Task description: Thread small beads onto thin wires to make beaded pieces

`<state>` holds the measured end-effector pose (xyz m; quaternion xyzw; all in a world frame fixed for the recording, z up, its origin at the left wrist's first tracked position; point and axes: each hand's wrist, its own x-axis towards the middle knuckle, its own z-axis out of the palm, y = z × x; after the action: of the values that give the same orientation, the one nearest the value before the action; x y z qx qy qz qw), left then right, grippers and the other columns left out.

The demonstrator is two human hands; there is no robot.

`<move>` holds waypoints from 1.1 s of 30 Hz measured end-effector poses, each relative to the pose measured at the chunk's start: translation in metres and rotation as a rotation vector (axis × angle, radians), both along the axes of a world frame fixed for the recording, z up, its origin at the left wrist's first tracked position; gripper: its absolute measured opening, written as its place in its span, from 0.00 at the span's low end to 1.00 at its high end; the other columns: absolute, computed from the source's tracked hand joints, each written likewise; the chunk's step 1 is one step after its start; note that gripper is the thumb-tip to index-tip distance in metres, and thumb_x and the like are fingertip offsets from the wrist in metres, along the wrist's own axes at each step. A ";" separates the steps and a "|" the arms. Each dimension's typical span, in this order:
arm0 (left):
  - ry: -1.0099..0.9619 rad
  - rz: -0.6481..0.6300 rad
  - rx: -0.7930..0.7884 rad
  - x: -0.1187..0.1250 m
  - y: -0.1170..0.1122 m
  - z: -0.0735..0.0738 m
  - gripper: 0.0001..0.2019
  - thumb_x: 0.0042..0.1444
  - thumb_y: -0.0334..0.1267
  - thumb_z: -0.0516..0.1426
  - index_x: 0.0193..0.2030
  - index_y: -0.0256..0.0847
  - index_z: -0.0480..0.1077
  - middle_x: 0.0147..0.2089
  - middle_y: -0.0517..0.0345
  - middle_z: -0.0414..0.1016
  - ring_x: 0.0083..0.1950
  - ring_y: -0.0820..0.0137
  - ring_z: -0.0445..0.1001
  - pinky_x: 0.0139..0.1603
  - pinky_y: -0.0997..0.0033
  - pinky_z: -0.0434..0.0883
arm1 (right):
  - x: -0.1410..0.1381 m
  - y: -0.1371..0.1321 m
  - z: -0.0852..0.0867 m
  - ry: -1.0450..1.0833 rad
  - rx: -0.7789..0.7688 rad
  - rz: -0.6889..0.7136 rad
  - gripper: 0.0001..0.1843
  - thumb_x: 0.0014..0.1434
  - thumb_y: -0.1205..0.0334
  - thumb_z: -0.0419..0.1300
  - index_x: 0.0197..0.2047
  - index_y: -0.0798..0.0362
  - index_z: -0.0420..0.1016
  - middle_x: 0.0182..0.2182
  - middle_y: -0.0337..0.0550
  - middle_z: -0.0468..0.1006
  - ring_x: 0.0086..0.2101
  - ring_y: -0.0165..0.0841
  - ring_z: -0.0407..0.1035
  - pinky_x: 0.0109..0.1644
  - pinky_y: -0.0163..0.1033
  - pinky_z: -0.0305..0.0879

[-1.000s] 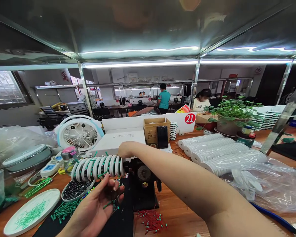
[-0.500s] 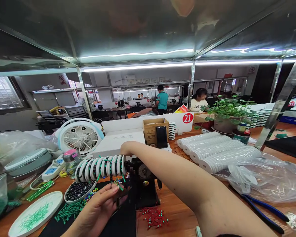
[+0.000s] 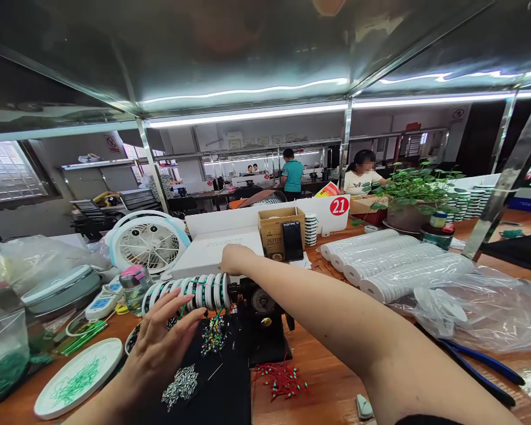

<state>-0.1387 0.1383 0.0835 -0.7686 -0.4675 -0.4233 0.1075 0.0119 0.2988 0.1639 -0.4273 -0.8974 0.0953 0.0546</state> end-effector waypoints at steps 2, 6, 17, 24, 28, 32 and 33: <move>0.200 -0.027 0.144 -0.004 0.013 0.000 0.24 0.51 0.23 0.57 0.51 0.56 0.70 0.52 0.55 0.69 0.61 0.59 0.59 0.66 0.57 0.51 | 0.012 -0.010 0.001 0.096 0.027 0.015 0.18 0.60 0.55 0.52 0.42 0.59 0.76 0.40 0.52 0.77 0.40 0.38 0.71 0.40 0.37 0.63; 0.417 -0.040 0.399 -0.007 0.023 -0.007 0.23 0.53 0.22 0.54 0.51 0.52 0.69 0.53 0.54 0.64 0.61 0.58 0.59 0.63 0.50 0.55 | 0.034 -0.035 -0.003 0.273 0.085 0.128 0.18 0.62 0.56 0.47 0.43 0.52 0.76 0.40 0.44 0.78 0.38 0.31 0.69 0.38 0.32 0.59; 0.315 -0.098 0.403 0.004 0.014 0.002 0.14 0.50 0.22 0.58 0.42 0.40 0.71 0.45 0.52 0.67 0.54 0.59 0.64 0.57 0.50 0.61 | 0.035 -0.044 -0.009 0.315 0.144 0.212 0.21 0.63 0.59 0.46 0.30 0.59 0.77 0.29 0.49 0.78 0.28 0.30 0.64 0.30 0.34 0.51; 0.114 -0.106 0.400 0.010 0.021 0.034 0.14 0.48 0.21 0.59 0.40 0.42 0.72 0.43 0.52 0.67 0.50 0.59 0.67 0.48 0.52 0.67 | 0.033 -0.042 -0.007 0.274 0.128 0.195 0.21 0.64 0.60 0.45 0.32 0.60 0.77 0.30 0.50 0.78 0.29 0.32 0.65 0.31 0.35 0.52; 0.139 -0.044 0.462 0.008 0.029 0.063 0.16 0.47 0.22 0.61 0.39 0.46 0.74 0.42 0.55 0.69 0.48 0.61 0.67 0.48 0.54 0.67 | 0.032 -0.042 -0.007 0.271 0.123 0.190 0.22 0.64 0.60 0.44 0.32 0.60 0.77 0.31 0.50 0.78 0.29 0.32 0.66 0.31 0.34 0.52; 0.113 -0.083 0.435 0.009 0.027 0.080 0.13 0.49 0.22 0.59 0.37 0.45 0.73 0.41 0.55 0.68 0.49 0.62 0.67 0.49 0.54 0.67 | 0.032 -0.041 -0.008 0.276 0.121 0.190 0.22 0.64 0.60 0.44 0.32 0.60 0.76 0.30 0.50 0.78 0.28 0.32 0.66 0.30 0.34 0.52; 0.121 -0.092 0.431 0.009 0.024 0.079 0.13 0.49 0.22 0.59 0.36 0.45 0.73 0.41 0.55 0.67 0.49 0.62 0.67 0.49 0.54 0.67 | 0.032 -0.041 -0.008 0.276 0.122 0.189 0.22 0.64 0.60 0.44 0.32 0.60 0.76 0.30 0.50 0.78 0.29 0.32 0.66 0.31 0.35 0.53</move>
<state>-0.1293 0.1625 0.1625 -0.7723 -0.3233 -0.4712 0.2774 0.0443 0.2576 0.1555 -0.3196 -0.9217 0.1031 0.1940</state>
